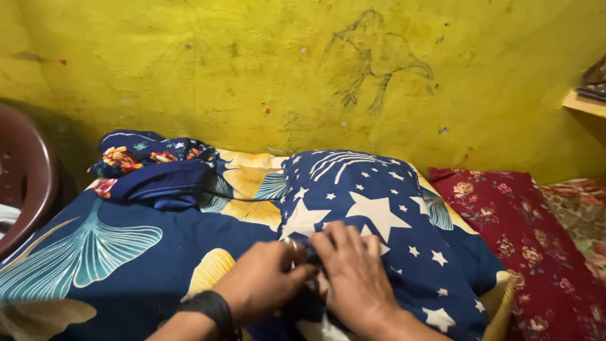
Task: The person inserts a pillow insert into a blue star-patterned pillowcase on a bed. They smooth the case, tuck the edges, and adjust the pillow to ensure it is fully covered and neatly arranged.
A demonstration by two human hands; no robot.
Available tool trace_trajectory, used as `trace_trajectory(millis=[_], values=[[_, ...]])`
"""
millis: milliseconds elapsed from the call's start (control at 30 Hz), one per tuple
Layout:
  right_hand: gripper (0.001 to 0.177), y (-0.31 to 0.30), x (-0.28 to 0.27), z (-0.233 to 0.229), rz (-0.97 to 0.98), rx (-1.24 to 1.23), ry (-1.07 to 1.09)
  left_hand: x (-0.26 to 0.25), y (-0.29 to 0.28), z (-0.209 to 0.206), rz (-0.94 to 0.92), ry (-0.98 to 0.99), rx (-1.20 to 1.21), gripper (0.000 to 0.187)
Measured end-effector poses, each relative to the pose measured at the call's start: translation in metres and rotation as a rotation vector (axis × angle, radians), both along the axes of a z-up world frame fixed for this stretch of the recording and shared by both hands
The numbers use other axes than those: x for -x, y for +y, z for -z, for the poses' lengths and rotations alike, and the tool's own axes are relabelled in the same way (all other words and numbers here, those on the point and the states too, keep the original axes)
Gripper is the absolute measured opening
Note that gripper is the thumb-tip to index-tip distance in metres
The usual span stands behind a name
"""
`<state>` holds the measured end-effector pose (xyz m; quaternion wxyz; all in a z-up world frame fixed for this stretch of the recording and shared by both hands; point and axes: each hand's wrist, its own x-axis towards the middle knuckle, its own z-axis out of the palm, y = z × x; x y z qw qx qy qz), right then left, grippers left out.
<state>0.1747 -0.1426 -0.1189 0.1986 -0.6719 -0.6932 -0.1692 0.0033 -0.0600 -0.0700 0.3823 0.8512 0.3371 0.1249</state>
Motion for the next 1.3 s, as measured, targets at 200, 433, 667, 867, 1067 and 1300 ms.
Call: trace_trajectory(millis=[200, 433, 667, 867, 1067, 1300], values=[[0.021, -0.011, 0.008, -0.024, 0.124, 0.04, 0.256, 0.004, 0.011, 0.002, 0.029, -0.086, -0.237, 0.039], [0.022, -0.032, 0.003, -0.008, -0.198, 0.636, 0.675, 0.011, 0.027, 0.033, 0.505, 0.113, -0.236, 0.07], [0.026, -0.033, -0.023, 0.032, -0.371, 0.303, 0.519, -0.002, 0.028, 0.045, 0.493, 0.121, -0.435, 0.026], [0.042, -0.054, -0.051, 0.064, 0.078, 0.281, 0.329, 0.005, 0.03, 0.033, 0.437, -0.191, -0.174, 0.014], [0.07, -0.09, -0.086, 0.077, 0.172, -0.222, 0.093, -0.007, 0.012, 0.006, 0.089, -0.262, -0.313, 0.023], [0.022, -0.119, -0.096, 0.078, 0.233, -0.079, 0.247, -0.019, 0.012, 0.008, -0.185, -0.158, -0.322, 0.032]])
